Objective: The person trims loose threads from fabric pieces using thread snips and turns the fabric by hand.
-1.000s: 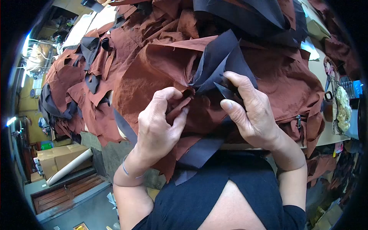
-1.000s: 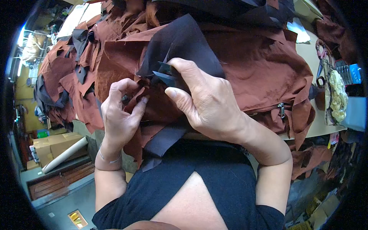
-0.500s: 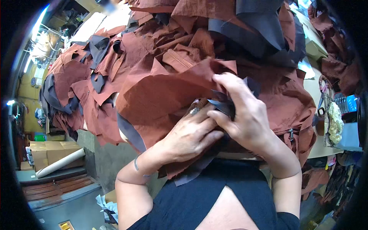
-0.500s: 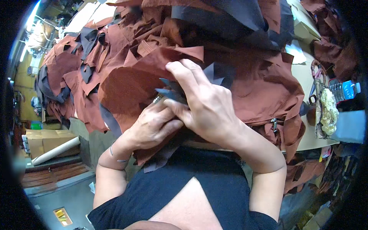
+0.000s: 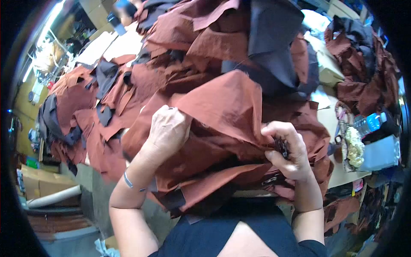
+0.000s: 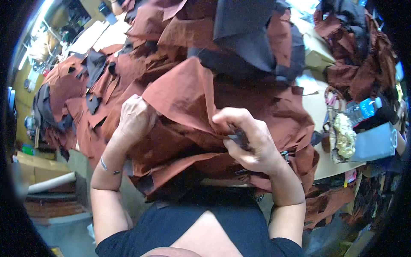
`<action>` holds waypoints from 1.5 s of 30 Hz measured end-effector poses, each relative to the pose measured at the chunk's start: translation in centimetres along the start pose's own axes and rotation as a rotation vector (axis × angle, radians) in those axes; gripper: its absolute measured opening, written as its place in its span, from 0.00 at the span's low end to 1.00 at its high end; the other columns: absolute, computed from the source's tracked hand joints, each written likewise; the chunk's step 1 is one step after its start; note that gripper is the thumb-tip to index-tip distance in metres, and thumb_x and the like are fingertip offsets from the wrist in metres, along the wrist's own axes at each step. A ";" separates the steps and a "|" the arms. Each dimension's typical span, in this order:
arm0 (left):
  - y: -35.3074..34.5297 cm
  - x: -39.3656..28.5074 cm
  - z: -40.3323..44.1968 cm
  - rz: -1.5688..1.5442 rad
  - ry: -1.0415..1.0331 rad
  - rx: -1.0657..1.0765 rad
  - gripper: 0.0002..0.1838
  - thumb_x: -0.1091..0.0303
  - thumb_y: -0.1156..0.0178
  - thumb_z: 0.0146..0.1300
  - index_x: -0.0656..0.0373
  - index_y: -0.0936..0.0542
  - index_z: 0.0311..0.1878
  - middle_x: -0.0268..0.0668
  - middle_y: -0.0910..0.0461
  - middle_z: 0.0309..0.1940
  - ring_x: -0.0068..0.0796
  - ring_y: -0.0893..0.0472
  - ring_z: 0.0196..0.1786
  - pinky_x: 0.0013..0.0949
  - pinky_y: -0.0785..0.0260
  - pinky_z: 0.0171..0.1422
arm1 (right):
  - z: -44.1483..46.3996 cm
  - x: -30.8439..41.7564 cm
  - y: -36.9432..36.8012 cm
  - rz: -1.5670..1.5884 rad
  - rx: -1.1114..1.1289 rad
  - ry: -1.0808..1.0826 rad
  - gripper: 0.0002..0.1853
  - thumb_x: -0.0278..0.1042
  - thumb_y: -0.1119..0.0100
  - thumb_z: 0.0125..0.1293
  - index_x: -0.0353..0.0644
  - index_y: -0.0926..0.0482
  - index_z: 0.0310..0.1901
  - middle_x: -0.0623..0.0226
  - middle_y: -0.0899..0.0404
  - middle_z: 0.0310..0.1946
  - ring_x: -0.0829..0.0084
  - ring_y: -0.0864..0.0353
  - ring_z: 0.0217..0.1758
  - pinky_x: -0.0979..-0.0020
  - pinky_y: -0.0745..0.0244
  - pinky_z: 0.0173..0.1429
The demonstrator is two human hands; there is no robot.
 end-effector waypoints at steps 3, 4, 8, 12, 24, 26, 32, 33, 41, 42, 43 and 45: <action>-2.0 0.9 2.5 -0.019 -0.099 0.122 0.04 0.70 0.46 0.47 0.57 0.23 0.27 0.40 0.25 0.30 0.42 0.25 0.36 0.38 0.36 0.41 | -0.7 1.9 1.3 -0.024 0.045 0.050 0.20 0.17 0.47 0.47 0.37 0.29 0.45 0.61 0.24 0.36 0.72 0.25 0.36 0.74 0.32 0.41; -2.7 1.1 3.2 -0.079 -0.192 0.019 0.05 0.70 0.46 0.47 0.55 0.23 0.29 0.39 0.25 0.32 0.41 0.25 0.38 0.39 0.36 0.42 | -1.0 1.8 1.5 0.040 0.033 0.107 0.18 0.19 0.46 0.47 0.37 0.27 0.43 0.59 0.24 0.37 0.70 0.24 0.36 0.71 0.31 0.40; 0.2 1.2 5.2 -0.054 -0.298 -0.049 0.09 0.70 0.46 0.47 0.53 0.25 0.35 0.37 0.25 0.35 0.43 0.29 0.48 0.44 0.38 0.49 | -2.3 1.6 4.8 0.170 -0.388 0.044 0.16 0.27 0.41 0.48 0.38 0.26 0.41 0.66 0.26 0.32 0.73 0.26 0.35 0.72 0.32 0.42; 7.1 1.7 4.6 -0.107 -0.096 -0.469 0.08 0.72 0.43 0.47 0.58 0.29 0.32 0.41 0.27 0.30 0.43 0.26 0.39 0.42 0.36 0.44 | 0.5 1.7 7.4 -0.240 -0.375 0.004 0.16 0.28 0.38 0.48 0.37 0.27 0.40 0.69 0.27 0.31 0.74 0.27 0.36 0.73 0.31 0.42; 10.3 10.4 5.1 0.450 -0.134 -0.330 0.16 0.66 0.45 0.51 0.58 0.25 0.44 0.48 0.25 0.34 0.51 0.26 0.39 0.45 0.35 0.48 | 7.3 2.1 13.7 -1.156 -0.551 0.153 0.14 0.25 0.43 0.54 0.38 0.24 0.44 0.68 0.21 0.35 0.78 0.25 0.40 0.77 0.32 0.48; 12.2 8.6 4.5 0.489 0.033 -0.550 0.14 0.67 0.45 0.52 0.53 0.24 0.45 0.41 0.23 0.33 0.46 0.23 0.36 0.43 0.33 0.45 | 7.7 3.5 14.7 -1.094 -0.770 0.160 0.14 0.27 0.43 0.55 0.39 0.24 0.45 0.67 0.21 0.38 0.77 0.24 0.43 0.75 0.32 0.49; 10.4 -1.1 -0.5 0.671 -0.213 -0.486 0.14 0.72 0.45 0.50 0.53 0.24 0.42 0.35 0.24 0.34 0.37 0.24 0.40 0.45 0.38 0.53 | 0.1 6.0 16.3 -1.132 -0.770 0.173 0.19 0.26 0.43 0.50 0.37 0.25 0.47 0.61 0.20 0.39 0.70 0.23 0.43 0.74 0.33 0.52; 8.2 -2.0 -1.3 0.358 -0.248 -0.341 0.14 0.72 0.45 0.47 0.52 0.23 0.40 0.36 0.27 0.30 0.36 0.25 0.38 0.45 0.37 0.52 | -2.1 5.3 16.2 -1.104 -0.615 0.068 0.20 0.24 0.44 0.49 0.36 0.25 0.48 0.60 0.21 0.40 0.69 0.24 0.45 0.72 0.34 0.54; -4.6 -5.8 -6.5 -0.564 -0.295 0.140 0.18 0.67 0.45 0.49 0.50 0.27 0.47 0.46 0.35 0.53 0.51 0.41 0.64 0.65 0.50 0.59 | -5.9 4.4 12.5 -0.689 -0.155 -0.383 0.10 0.21 0.50 0.50 0.35 0.26 0.36 0.67 0.25 0.38 0.75 0.29 0.41 0.73 0.34 0.46; -5.2 -6.7 -6.3 -0.537 -0.327 0.132 0.18 0.68 0.45 0.49 0.50 0.28 0.47 0.45 0.35 0.53 0.52 0.41 0.63 0.65 0.49 0.58 | -5.1 5.1 11.5 -0.549 -0.278 -0.305 0.09 0.22 0.50 0.53 0.35 0.26 0.37 0.68 0.25 0.37 0.76 0.29 0.41 0.72 0.34 0.47; -5.6 -7.2 -6.0 -0.512 -0.367 0.124 0.18 0.69 0.45 0.49 0.49 0.28 0.47 0.44 0.35 0.54 0.53 0.41 0.63 0.65 0.47 0.56 | -4.4 5.7 9.9 -0.410 -0.405 -0.231 0.07 0.23 0.51 0.57 0.35 0.25 0.37 0.68 0.25 0.37 0.76 0.29 0.41 0.72 0.35 0.47; -5.1 -6.9 -5.9 -0.480 -0.397 0.250 0.21 0.66 0.47 0.53 0.49 0.32 0.53 0.44 0.36 0.56 0.50 0.41 0.64 0.61 0.45 0.58 | -1.5 5.9 5.8 -0.350 -0.260 -0.139 0.09 0.25 0.50 0.58 0.36 0.25 0.40 0.64 0.23 0.37 0.72 0.26 0.41 0.71 0.34 0.48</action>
Point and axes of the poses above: each hand's wrist, its own z-axis towards the middle knuckle, its own y-axis out of the back of the hand, x = y × z, the point moved 1 cm from there along z, towards the middle knuckle
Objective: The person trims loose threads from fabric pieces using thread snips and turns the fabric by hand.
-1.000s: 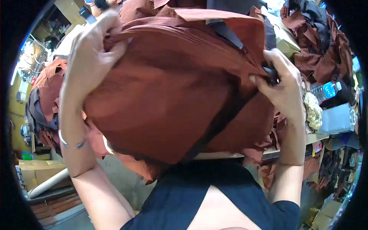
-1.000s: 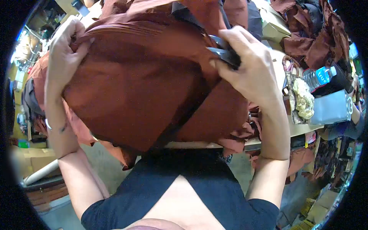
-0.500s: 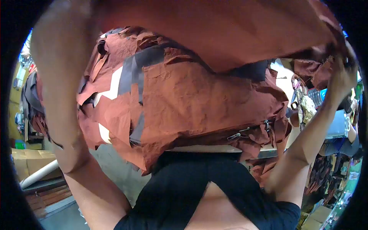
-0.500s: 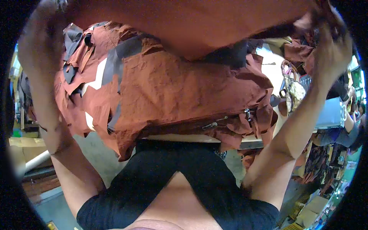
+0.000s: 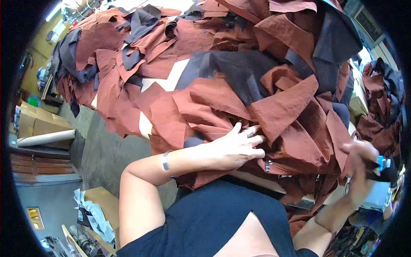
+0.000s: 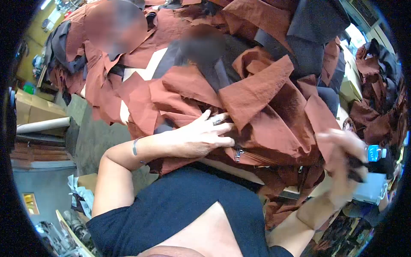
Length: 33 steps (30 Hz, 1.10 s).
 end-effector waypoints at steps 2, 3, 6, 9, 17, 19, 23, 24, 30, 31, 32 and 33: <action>1.4 0.6 0.0 -0.091 0.012 0.100 0.20 0.65 0.47 0.55 0.50 0.31 0.53 0.44 0.35 0.55 0.49 0.40 0.63 0.57 0.43 0.58 | 2.1 0.1 -5.7 -0.084 0.397 0.059 0.10 0.26 0.50 0.60 0.37 0.24 0.42 0.59 0.21 0.38 0.67 0.24 0.41 0.71 0.34 0.50; 2.6 1.1 -0.4 -0.190 0.033 0.115 0.18 0.62 0.45 0.56 0.52 0.29 0.51 0.44 0.33 0.54 0.47 0.37 0.61 0.50 0.42 0.60 | 2.7 -2.0 -7.8 -0.214 0.494 0.204 0.11 0.22 0.51 0.59 0.39 0.24 0.43 0.60 0.22 0.39 0.67 0.24 0.42 0.71 0.33 0.48; 8.3 4.4 -3.4 -0.586 0.195 -0.146 0.16 0.61 0.42 0.56 0.59 0.24 0.45 0.42 0.23 0.38 0.38 0.23 0.42 0.34 0.32 0.48 | 0.1 -10.3 -12.7 0.055 0.472 -0.014 0.19 0.11 0.55 0.49 0.36 0.26 0.44 0.56 0.23 0.40 0.61 0.23 0.44 0.70 0.31 0.50; 11.4 13.7 -9.8 -0.140 0.712 -0.700 0.14 0.63 0.43 0.57 0.61 0.22 0.44 0.42 0.22 0.37 0.35 0.21 0.37 0.31 0.30 0.43 | -0.7 -11.1 -13.1 0.052 0.375 0.063 0.22 0.09 0.58 0.47 0.35 0.26 0.44 0.56 0.23 0.40 0.64 0.22 0.45 0.72 0.31 0.51; 10.2 31.3 -23.4 0.233 1.563 -0.568 0.27 0.45 0.44 0.53 0.58 0.23 0.48 0.48 0.23 0.46 0.45 0.24 0.50 0.39 0.36 0.56 | -0.7 -11.0 -13.1 0.057 0.345 0.014 0.22 0.09 0.58 0.46 0.36 0.25 0.43 0.56 0.23 0.40 0.67 0.22 0.36 0.74 0.30 0.44; 9.4 30.7 -21.4 0.490 1.597 -0.339 0.22 0.48 0.47 0.55 0.54 0.21 0.44 0.46 0.22 0.44 0.46 0.26 0.51 0.47 0.39 0.58 | -0.7 -11.0 -13.2 0.032 0.344 0.030 0.22 0.09 0.57 0.44 0.36 0.25 0.43 0.56 0.23 0.39 0.66 0.22 0.37 0.74 0.30 0.44; 10.5 29.2 -18.3 0.945 1.583 -0.445 0.16 0.59 0.51 0.58 0.55 0.24 0.45 0.41 0.22 0.41 0.45 0.27 0.51 0.52 0.43 0.57 | -0.7 -11.1 -13.1 0.030 0.357 0.028 0.22 0.10 0.57 0.43 0.35 0.25 0.43 0.55 0.23 0.39 0.63 0.21 0.40 0.73 0.30 0.45; 11.3 29.2 -17.8 1.006 1.559 -0.504 0.16 0.59 0.52 0.59 0.56 0.24 0.45 0.41 0.22 0.42 0.45 0.27 0.51 0.52 0.43 0.57 | -0.7 -11.1 -13.1 0.036 0.353 0.032 0.22 0.10 0.56 0.43 0.35 0.25 0.43 0.55 0.23 0.39 0.62 0.21 0.40 0.73 0.30 0.46; 13.3 30.7 -16.3 0.227 1.255 -1.011 0.31 0.47 0.47 0.56 0.59 0.33 0.56 0.53 0.28 0.50 0.52 0.30 0.55 0.47 0.40 0.59 | -0.5 -10.4 -13.1 -0.001 0.356 0.053 0.21 0.11 0.55 0.44 0.35 0.25 0.42 0.53 0.23 0.38 0.59 0.21 0.42 0.70 0.29 0.47; 12.3 31.4 -16.1 0.361 1.282 -0.877 0.38 0.43 0.42 0.51 0.56 0.38 0.61 0.54 0.31 0.54 0.51 0.30 0.56 0.46 0.40 0.60 | -0.4 -10.4 -13.1 0.005 0.359 0.047 0.20 0.11 0.55 0.44 0.35 0.25 0.42 0.53 0.23 0.38 0.59 0.21 0.42 0.70 0.29 0.48; 10.6 32.2 -16.3 0.497 1.272 -0.805 0.37 0.48 0.39 0.50 0.53 0.39 0.62 0.54 0.33 0.56 0.50 0.30 0.56 0.45 0.38 0.59 | -0.5 -10.4 -13.1 0.010 0.362 0.039 0.20 0.11 0.55 0.44 0.35 0.25 0.42 0.53 0.23 0.39 0.58 0.21 0.43 0.69 0.29 0.48; 9.6 33.1 -16.7 0.493 1.344 -0.666 0.34 0.51 0.38 0.50 0.53 0.35 0.59 0.54 0.31 0.52 0.50 0.29 0.54 0.45 0.37 0.57 | -0.5 -10.5 -13.1 0.013 0.364 0.030 0.20 0.11 0.54 0.44 0.35 0.25 0.42 0.53 0.23 0.39 0.58 0.21 0.43 0.68 0.29 0.48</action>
Point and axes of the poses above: each hand's wrist, its own z-axis towards the middle knuckle, its own y-axis out of the back of the hand, x = y × z, the point moved 1 cm from there along z, towards the middle knuckle
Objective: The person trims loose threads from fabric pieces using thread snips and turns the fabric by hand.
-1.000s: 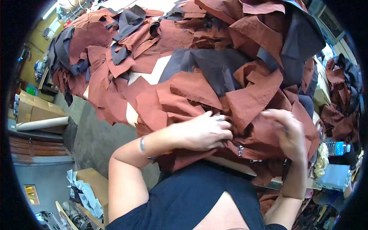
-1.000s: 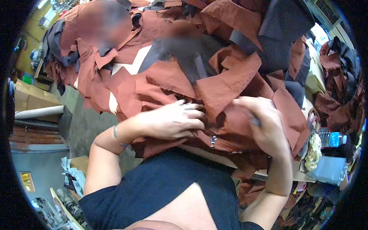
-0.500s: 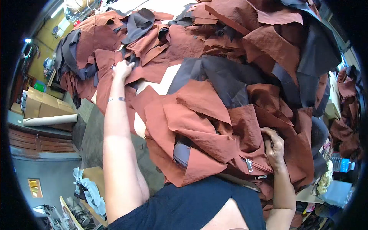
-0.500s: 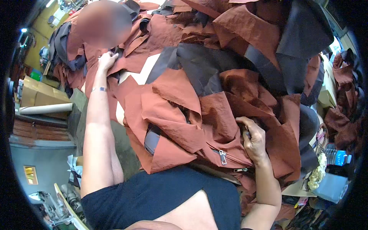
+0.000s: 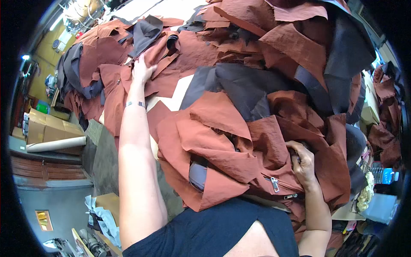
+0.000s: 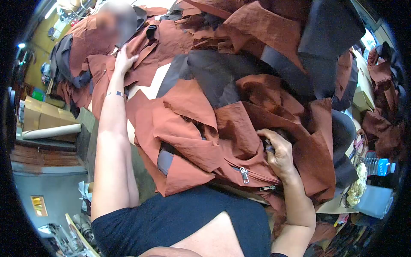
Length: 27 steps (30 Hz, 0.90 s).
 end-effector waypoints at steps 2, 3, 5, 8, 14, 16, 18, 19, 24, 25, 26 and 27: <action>-2.9 2.8 1.6 0.023 -0.011 0.144 0.21 0.58 0.35 0.48 0.56 0.24 0.45 0.51 0.23 0.40 0.48 0.24 0.48 0.44 0.33 0.53 | -0.1 -0.1 0.0 0.007 -0.004 0.011 0.20 0.10 0.54 0.44 0.35 0.25 0.42 0.53 0.23 0.39 0.57 0.21 0.44 0.68 0.28 0.48; -3.1 3.1 2.3 -0.023 -0.077 0.004 0.14 0.60 0.36 0.48 0.59 0.22 0.34 0.48 0.21 0.33 0.46 0.22 0.43 0.43 0.32 0.51 | -0.1 -0.1 0.0 0.012 -0.004 0.014 0.21 0.10 0.54 0.44 0.35 0.25 0.42 0.52 0.23 0.39 0.57 0.22 0.44 0.68 0.28 0.48; 1.3 -0.1 3.6 -0.247 -0.004 -0.167 0.10 0.62 0.37 0.52 0.60 0.22 0.31 0.44 0.20 0.32 0.41 0.21 0.40 0.39 0.29 0.47 | -0.1 0.0 0.0 0.010 -0.002 0.008 0.20 0.10 0.54 0.44 0.35 0.25 0.41 0.53 0.23 0.39 0.56 0.22 0.44 0.67 0.28 0.48; 9.8 -3.6 4.5 -1.532 0.081 -0.033 0.06 0.67 0.42 0.59 0.58 0.23 0.30 0.35 0.20 0.31 0.29 0.20 0.34 0.33 0.26 0.39 | -0.1 0.0 0.2 0.010 0.001 0.000 0.20 0.10 0.54 0.45 0.35 0.25 0.42 0.53 0.22 0.38 0.57 0.22 0.43 0.67 0.28 0.47; 17.7 -11.6 -2.4 -1.977 -0.091 0.119 0.03 0.70 0.43 0.60 0.56 0.24 0.30 0.31 0.21 0.27 0.25 0.20 0.30 0.27 0.25 0.35 | 1.0 1.5 1.7 0.019 -0.073 0.223 0.18 0.11 0.55 0.48 0.37 0.26 0.41 0.55 0.22 0.39 0.58 0.22 0.43 0.66 0.28 0.46; 18.1 -12.3 -3.5 -2.022 -0.278 0.189 0.04 0.71 0.42 0.59 0.55 0.24 0.28 0.31 0.21 0.27 0.21 0.21 0.31 0.24 0.26 0.34 | 2.2 4.1 3.0 0.087 -0.131 0.259 0.13 0.15 0.51 0.53 0.35 0.26 0.41 0.53 0.22 0.40 0.58 0.22 0.45 0.66 0.29 0.49; 20.5 -16.2 -6.3 -1.971 -0.218 -0.018 0.04 0.71 0.43 0.60 0.54 0.24 0.29 0.30 0.22 0.28 0.19 0.21 0.31 0.22 0.27 0.34 | 4.5 6.3 3.6 0.076 -0.158 0.322 0.15 0.20 0.44 0.54 0.34 0.27 0.45 0.52 0.24 0.43 0.58 0.23 0.49 0.66 0.30 0.52; 21.6 -17.5 -7.4 -1.990 -0.178 -0.085 0.02 0.71 0.43 0.60 0.55 0.23 0.31 0.31 0.21 0.30 0.19 0.21 0.32 0.22 0.28 0.36 | 5.7 7.2 3.5 0.031 -0.155 0.355 0.19 0.25 0.40 0.53 0.34 0.28 0.48 0.50 0.25 0.46 0.58 0.25 0.51 0.65 0.31 0.54; 25.1 -21.4 -11.2 -2.095 -0.278 -0.260 0.09 0.71 0.46 0.61 0.61 0.22 0.43 0.35 0.23 0.42 0.23 0.26 0.48 0.30 0.35 0.56 | 10.4 8.8 -0.1 0.085 -0.312 0.173 0.38 0.36 0.32 0.46 0.37 0.39 0.59 0.50 0.29 0.51 0.57 0.27 0.52 0.66 0.33 0.55; 25.5 -21.5 -11.7 -2.125 -0.295 -0.279 0.11 0.70 0.47 0.61 0.62 0.23 0.45 0.36 0.24 0.44 0.23 0.27 0.51 0.32 0.38 0.59 | 11.2 8.4 -0.6 0.060 -0.356 0.156 0.33 0.33 0.34 0.48 0.39 0.36 0.57 0.52 0.26 0.46 0.60 0.24 0.48 0.67 0.31 0.52; 26.0 -21.3 -12.0 -2.151 -0.274 -0.315 0.14 0.68 0.47 0.61 0.63 0.24 0.48 0.37 0.24 0.46 0.25 0.28 0.53 0.33 0.40 0.62 | 12.1 7.1 -0.8 0.221 -0.316 0.128 0.25 0.29 0.36 0.50 0.39 0.31 0.52 0.54 0.24 0.40 0.66 0.24 0.42 0.70 0.31 0.48; 26.4 -21.0 -12.0 -2.173 -0.253 -0.351 0.16 0.65 0.48 0.61 0.64 0.25 0.50 0.39 0.24 0.47 0.26 0.29 0.54 0.35 0.42 0.64 | 12.6 6.7 -0.8 0.384 -0.276 0.101 0.19 0.26 0.39 0.51 0.40 0.27 0.47 0.57 0.22 0.33 0.73 0.24 0.36 0.72 0.30 0.45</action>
Point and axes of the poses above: each hand's wrist, its own z-axis towards the middle knuckle, its own y-axis out of the back of the hand, x = y × z, the point moved 1 cm from there along z, towards the middle knuckle
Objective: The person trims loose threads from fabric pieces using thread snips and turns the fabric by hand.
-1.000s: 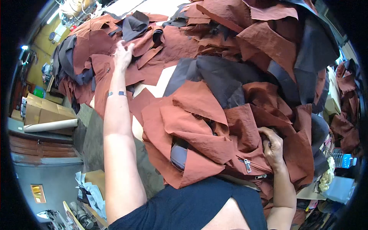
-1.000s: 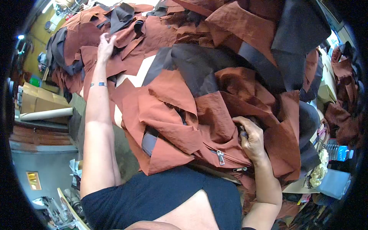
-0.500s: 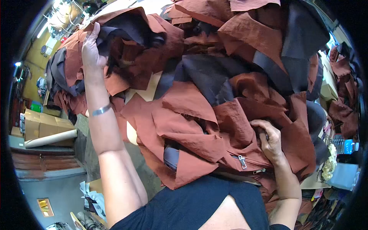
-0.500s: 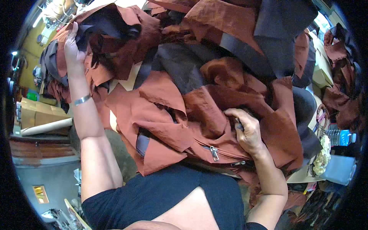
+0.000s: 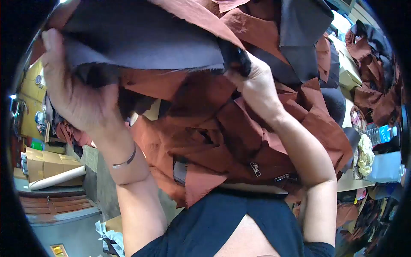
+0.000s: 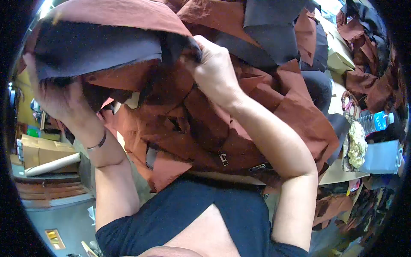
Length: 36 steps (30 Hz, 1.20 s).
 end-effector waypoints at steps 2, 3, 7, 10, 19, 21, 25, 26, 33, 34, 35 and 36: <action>0.3 -0.5 0.6 0.362 -0.332 0.005 0.16 0.66 0.44 0.59 0.63 0.25 0.48 0.39 0.24 0.46 0.27 0.27 0.51 0.36 0.37 0.60 | 0.0 0.9 1.6 -0.033 0.001 0.015 0.09 0.22 0.43 0.54 0.38 0.25 0.38 0.66 0.25 0.23 0.81 0.30 0.28 0.77 0.31 0.37; 0.8 -0.8 1.2 0.422 -0.302 0.025 0.15 0.67 0.42 0.57 0.63 0.24 0.46 0.39 0.23 0.44 0.27 0.25 0.48 0.34 0.33 0.56 | -0.2 2.7 2.9 0.014 0.004 -0.067 0.07 0.23 0.42 0.54 0.38 0.24 0.37 0.69 0.25 0.23 0.82 0.30 0.27 0.78 0.31 0.35; 1.9 0.6 3.2 0.619 -0.203 0.129 0.13 0.69 0.36 0.52 0.61 0.24 0.40 0.33 0.22 0.32 0.20 0.23 0.35 0.22 0.30 0.40 | -0.7 4.7 9.8 0.097 -0.200 -0.229 0.07 0.26 0.42 0.55 0.39 0.23 0.36 0.74 0.24 0.26 0.81 0.26 0.27 0.80 0.31 0.34; 5.7 4.6 5.2 0.783 -0.079 0.268 0.12 0.69 0.37 0.54 0.61 0.23 0.42 0.29 0.23 0.30 0.17 0.25 0.33 0.18 0.34 0.38 | -1.0 3.7 12.6 0.484 -0.223 -0.257 0.10 0.26 0.42 0.55 0.39 0.23 0.40 0.70 0.21 0.31 0.78 0.23 0.34 0.78 0.29 0.43; 9.9 11.8 4.4 1.045 0.178 0.535 0.12 0.69 0.42 0.58 0.64 0.22 0.43 0.34 0.21 0.33 0.18 0.25 0.37 0.23 0.32 0.43 | -4.3 -0.9 15.8 0.375 -0.257 -0.419 0.10 0.27 0.42 0.57 0.38 0.24 0.42 0.70 0.22 0.33 0.80 0.24 0.36 0.79 0.30 0.43; 9.6 11.4 3.9 1.288 0.002 0.659 0.16 0.66 0.43 0.58 0.64 0.25 0.48 0.42 0.23 0.44 0.31 0.26 0.48 0.32 0.36 0.54 | -4.9 -0.5 15.6 0.336 -0.249 -0.407 0.10 0.28 0.43 0.57 0.38 0.24 0.41 0.70 0.22 0.33 0.81 0.24 0.36 0.80 0.30 0.43; 3.1 7.3 -3.2 1.322 -0.495 0.639 0.15 0.69 0.42 0.57 0.61 0.26 0.48 0.41 0.26 0.49 0.37 0.29 0.54 0.35 0.41 0.61 | -4.9 0.6 15.1 0.271 -0.257 -0.406 0.10 0.29 0.42 0.57 0.39 0.24 0.41 0.70 0.22 0.34 0.80 0.23 0.35 0.78 0.28 0.41; 1.6 6.3 -6.1 1.238 -0.382 0.637 0.13 0.71 0.42 0.57 0.60 0.25 0.46 0.39 0.25 0.46 0.35 0.27 0.51 0.33 0.38 0.58 | -4.7 0.3 15.3 0.303 -0.239 -0.407 0.10 0.29 0.41 0.58 0.40 0.24 0.41 0.69 0.22 0.35 0.79 0.23 0.35 0.77 0.27 0.40; -1.7 7.0 -15.2 0.882 -0.162 1.177 0.17 0.67 0.36 0.48 0.55 0.24 0.43 0.36 0.23 0.36 0.31 0.24 0.35 0.32 0.31 0.40 | -5.0 1.9 13.8 0.563 -0.281 -0.388 0.11 0.27 0.44 0.60 0.39 0.25 0.45 0.71 0.21 0.35 0.81 0.22 0.36 0.79 0.26 0.41; -2.1 6.8 -14.8 0.891 -0.332 1.132 0.17 0.68 0.35 0.48 0.54 0.24 0.43 0.36 0.23 0.36 0.31 0.24 0.36 0.31 0.32 0.40 | -5.1 2.3 13.6 0.567 -0.291 -0.354 0.11 0.28 0.44 0.60 0.39 0.25 0.45 0.70 0.21 0.36 0.81 0.22 0.37 0.79 0.26 0.42; -2.5 6.8 -14.6 0.891 -0.502 1.084 0.17 0.68 0.35 0.48 0.53 0.24 0.44 0.35 0.24 0.36 0.30 0.24 0.36 0.31 0.32 0.40 | -5.3 3.0 13.3 0.611 -0.321 -0.361 0.12 0.28 0.44 0.60 0.40 0.25 0.46 0.70 0.21 0.38 0.80 0.22 0.39 0.78 0.26 0.45; -2.7 6.8 -14.4 0.842 -0.612 0.959 0.18 0.69 0.34 0.44 0.52 0.24 0.43 0.34 0.25 0.38 0.29 0.25 0.38 0.30 0.35 0.41 | -5.5 3.4 13.3 0.627 -0.286 -0.366 0.12 0.28 0.44 0.60 0.40 0.25 0.46 0.70 0.21 0.39 0.80 0.22 0.40 0.77 0.27 0.46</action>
Point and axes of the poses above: each hand's wrist, its own z-axis towards the middle knuckle, its own y-axis out of the back of the hand, x = y × z, the point moved 1 cm from there along z, towards the middle knuckle
